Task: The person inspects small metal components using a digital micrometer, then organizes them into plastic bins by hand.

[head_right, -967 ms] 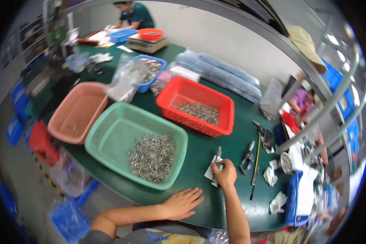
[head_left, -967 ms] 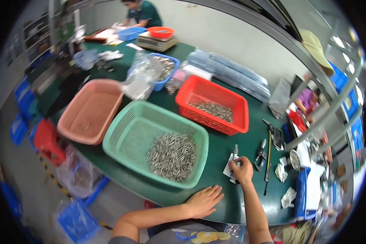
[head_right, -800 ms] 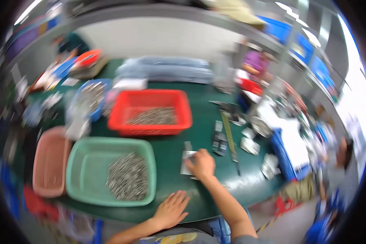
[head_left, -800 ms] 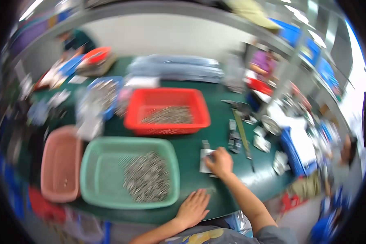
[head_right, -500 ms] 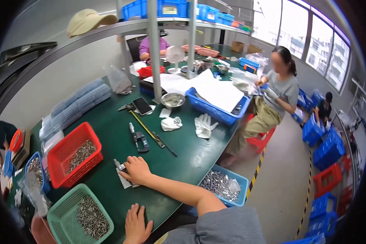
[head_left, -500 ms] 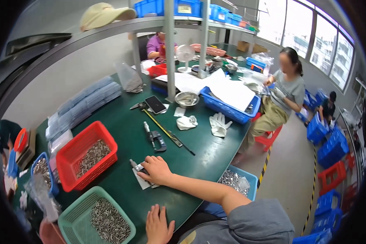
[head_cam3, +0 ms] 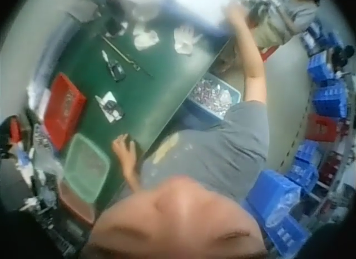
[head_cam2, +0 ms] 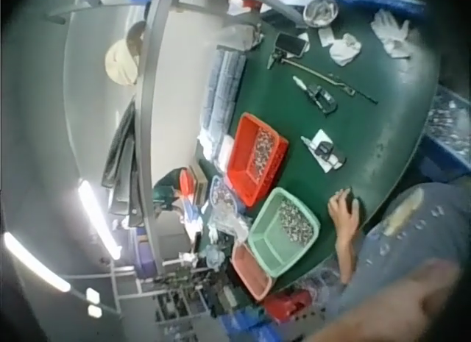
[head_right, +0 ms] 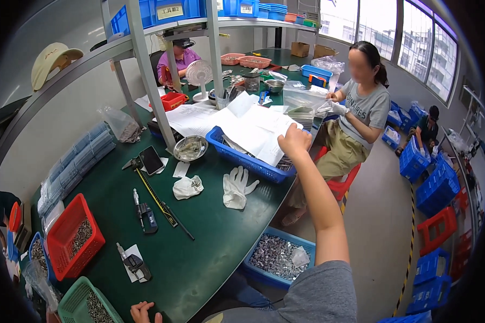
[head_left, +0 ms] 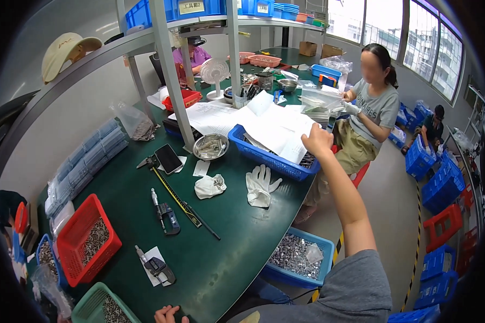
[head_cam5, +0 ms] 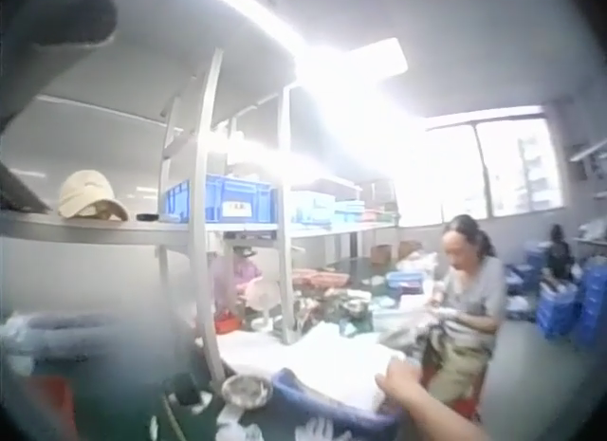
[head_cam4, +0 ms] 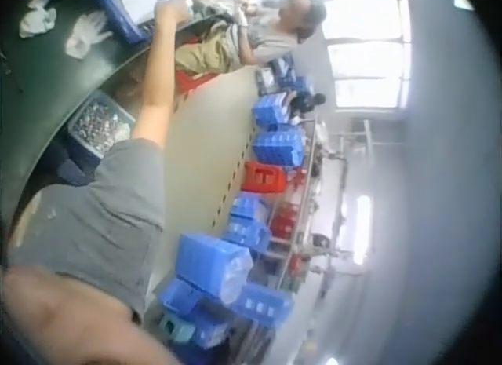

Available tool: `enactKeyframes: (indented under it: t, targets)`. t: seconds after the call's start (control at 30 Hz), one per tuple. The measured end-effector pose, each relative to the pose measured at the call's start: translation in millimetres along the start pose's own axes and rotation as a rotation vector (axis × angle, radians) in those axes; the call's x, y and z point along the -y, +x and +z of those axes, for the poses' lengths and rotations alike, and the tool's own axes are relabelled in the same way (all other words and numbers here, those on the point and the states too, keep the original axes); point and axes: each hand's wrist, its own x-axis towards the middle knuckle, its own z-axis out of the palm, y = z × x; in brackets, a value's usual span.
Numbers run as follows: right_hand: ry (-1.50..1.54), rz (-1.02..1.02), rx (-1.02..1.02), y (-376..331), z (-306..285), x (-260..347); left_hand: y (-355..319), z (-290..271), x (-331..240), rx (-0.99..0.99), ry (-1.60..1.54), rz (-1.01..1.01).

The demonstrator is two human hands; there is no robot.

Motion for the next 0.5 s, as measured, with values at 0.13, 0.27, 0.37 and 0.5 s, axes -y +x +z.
enactKeyframes:
  t: [0.13, 0.27, 0.37, 0.5]
  targets:
    - [0.046, 0.233, 0.258, 26, 4, 3, 11, 5, -4, -0.168, 0.059, 0.007]
    - [0.434, 0.308, 0.115, 34, 18, 3, 12, 18, 1, -0.285, 0.051, -0.033]
    - [1.327, 0.395, 0.158, 67, 46, -16, 15, 16, -6, -0.332, 0.015, -0.068]
    - [2.132, 0.424, 0.522, 60, 9, 3, 10, 21, 20, -0.28, -0.253, -0.134]
